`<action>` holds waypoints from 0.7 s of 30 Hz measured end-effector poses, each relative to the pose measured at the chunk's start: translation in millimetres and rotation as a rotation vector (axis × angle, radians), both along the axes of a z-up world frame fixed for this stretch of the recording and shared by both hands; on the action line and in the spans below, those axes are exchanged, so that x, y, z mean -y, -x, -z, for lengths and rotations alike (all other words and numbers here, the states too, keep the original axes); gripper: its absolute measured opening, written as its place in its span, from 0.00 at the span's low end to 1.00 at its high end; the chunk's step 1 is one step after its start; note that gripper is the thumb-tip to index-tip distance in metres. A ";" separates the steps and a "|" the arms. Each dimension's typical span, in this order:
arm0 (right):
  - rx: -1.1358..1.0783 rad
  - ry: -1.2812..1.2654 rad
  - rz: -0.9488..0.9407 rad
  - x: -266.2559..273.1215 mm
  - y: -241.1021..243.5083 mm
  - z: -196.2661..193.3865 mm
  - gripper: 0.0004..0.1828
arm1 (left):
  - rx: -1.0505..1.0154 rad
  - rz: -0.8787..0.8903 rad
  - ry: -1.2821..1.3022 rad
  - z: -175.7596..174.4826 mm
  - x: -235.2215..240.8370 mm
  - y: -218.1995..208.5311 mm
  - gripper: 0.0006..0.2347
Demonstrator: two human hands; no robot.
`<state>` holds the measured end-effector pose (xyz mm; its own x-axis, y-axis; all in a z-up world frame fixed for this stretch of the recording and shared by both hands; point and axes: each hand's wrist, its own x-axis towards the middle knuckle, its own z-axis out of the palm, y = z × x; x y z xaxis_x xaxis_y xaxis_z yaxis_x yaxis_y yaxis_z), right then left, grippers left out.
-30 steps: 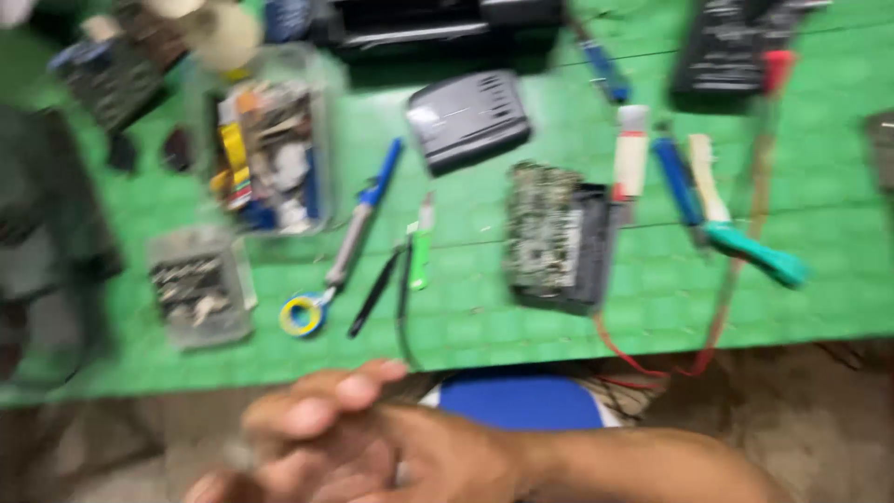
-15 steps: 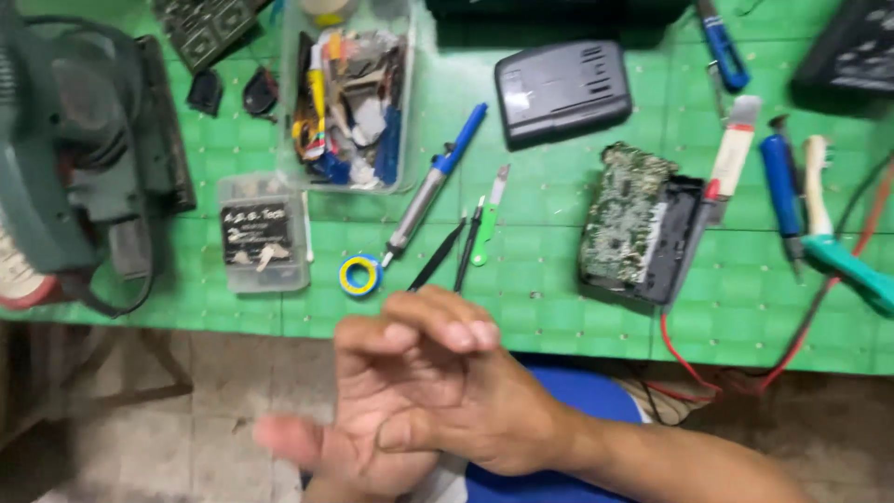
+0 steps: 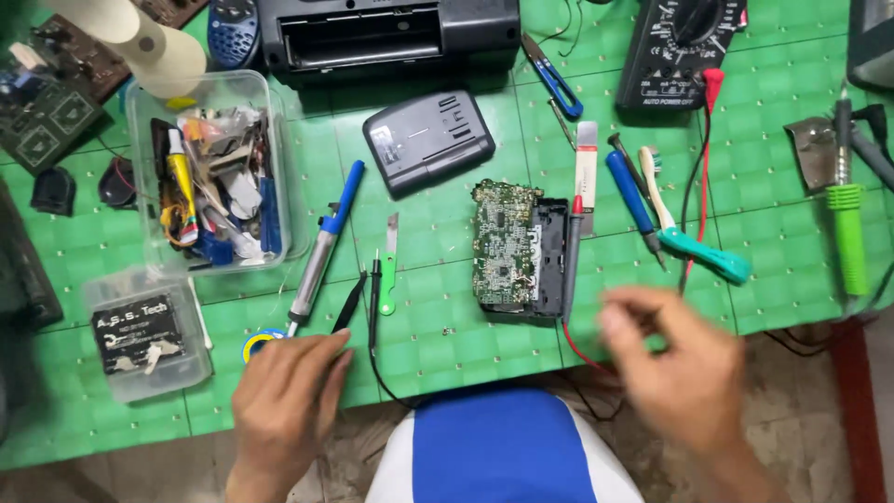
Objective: Repairing an electronic circuit board by testing components with a multimeter and cleaning with a brush
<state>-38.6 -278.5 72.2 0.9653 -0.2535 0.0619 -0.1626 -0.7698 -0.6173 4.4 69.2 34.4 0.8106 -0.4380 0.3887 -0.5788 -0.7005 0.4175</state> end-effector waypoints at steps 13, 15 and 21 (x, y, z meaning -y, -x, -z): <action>-0.107 0.212 -0.048 17.6 -53.8 61.6 0.21 | 0.141 0.123 -0.325 20.5 10.2 -9.8 0.13; -0.205 0.217 -0.036 17.6 -54.6 54.0 0.23 | 0.136 0.147 -0.311 21.5 12.1 -10.7 0.11; -0.232 0.221 -0.082 21.5 -60.3 58.0 0.24 | 0.176 0.192 -0.359 24.5 16.8 -12.2 0.11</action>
<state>21.7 -300.0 14.2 0.9767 -0.1796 -0.1171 -0.2115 -0.8972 -0.3876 16.6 52.4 9.9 0.6362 -0.7068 0.3094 -0.7532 -0.6558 0.0507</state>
